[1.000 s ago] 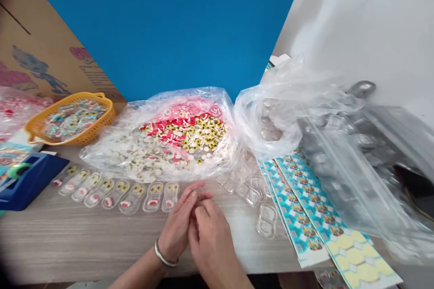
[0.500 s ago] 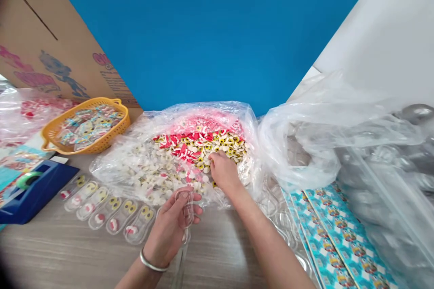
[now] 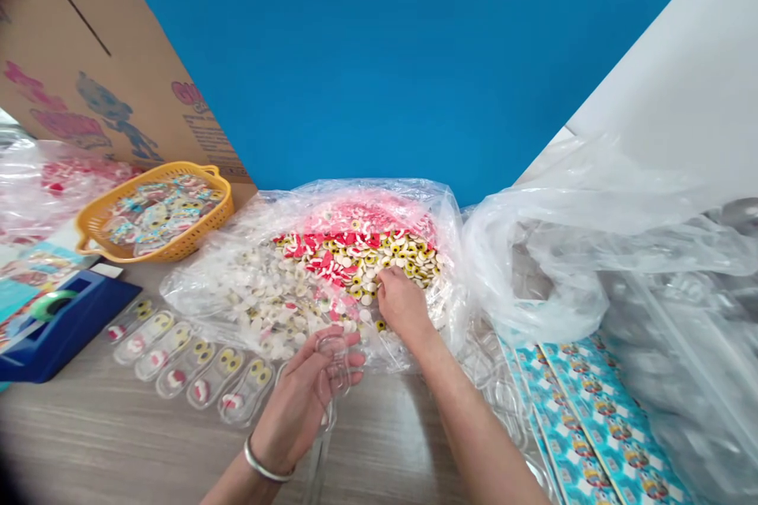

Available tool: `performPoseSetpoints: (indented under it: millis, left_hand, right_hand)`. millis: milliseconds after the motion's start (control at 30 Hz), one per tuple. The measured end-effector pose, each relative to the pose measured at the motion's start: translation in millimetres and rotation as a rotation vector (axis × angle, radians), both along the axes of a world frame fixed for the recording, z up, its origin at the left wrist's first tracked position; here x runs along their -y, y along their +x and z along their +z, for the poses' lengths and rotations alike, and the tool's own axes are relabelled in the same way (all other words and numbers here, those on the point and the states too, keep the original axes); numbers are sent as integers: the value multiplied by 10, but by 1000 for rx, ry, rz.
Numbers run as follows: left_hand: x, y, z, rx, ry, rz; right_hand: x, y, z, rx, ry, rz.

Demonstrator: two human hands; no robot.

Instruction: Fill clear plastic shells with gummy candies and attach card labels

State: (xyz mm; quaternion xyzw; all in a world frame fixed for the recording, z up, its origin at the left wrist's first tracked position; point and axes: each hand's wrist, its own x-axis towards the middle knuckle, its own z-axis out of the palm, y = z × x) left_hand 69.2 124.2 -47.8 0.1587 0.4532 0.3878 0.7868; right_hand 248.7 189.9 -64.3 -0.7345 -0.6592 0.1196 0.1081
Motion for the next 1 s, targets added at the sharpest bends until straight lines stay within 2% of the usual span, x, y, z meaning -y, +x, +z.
performPoseSetpoints:
  millis: [200, 333, 533, 700, 767, 867, 933, 1000]
  left_hand:
    - [-5, -7, -25, -10, 0, 0]
    - [-11, -12, -34, -12, 6, -2]
    - [0, -9, -20, -19, -11, 12]
    - [-21, -19, 9, -13, -15, 18]
    - [-27, -27, 11, -8, 6, 2]
    - [-12, -24, -6, -11, 32, -12]
    - [21, -1, -27, 16, 44, -11]
    - [74, 37, -46, 70, 66, -23]
  right_hand:
    - [10, -86, -48, 8, 24, 17]
    - [54, -40, -58, -93, 77, 3]
    - [160, -121, -44, -27, -37, 176]
    - [96, -127, -90, -48, -26, 111]
    - [132, -94, -35, -169, 48, 57]
    - [339, -98, 162, -471, 115, 53]
    - [545, -161, 320, -622, 52, 114]
    - [742, -256, 441, -653, -25, 177]
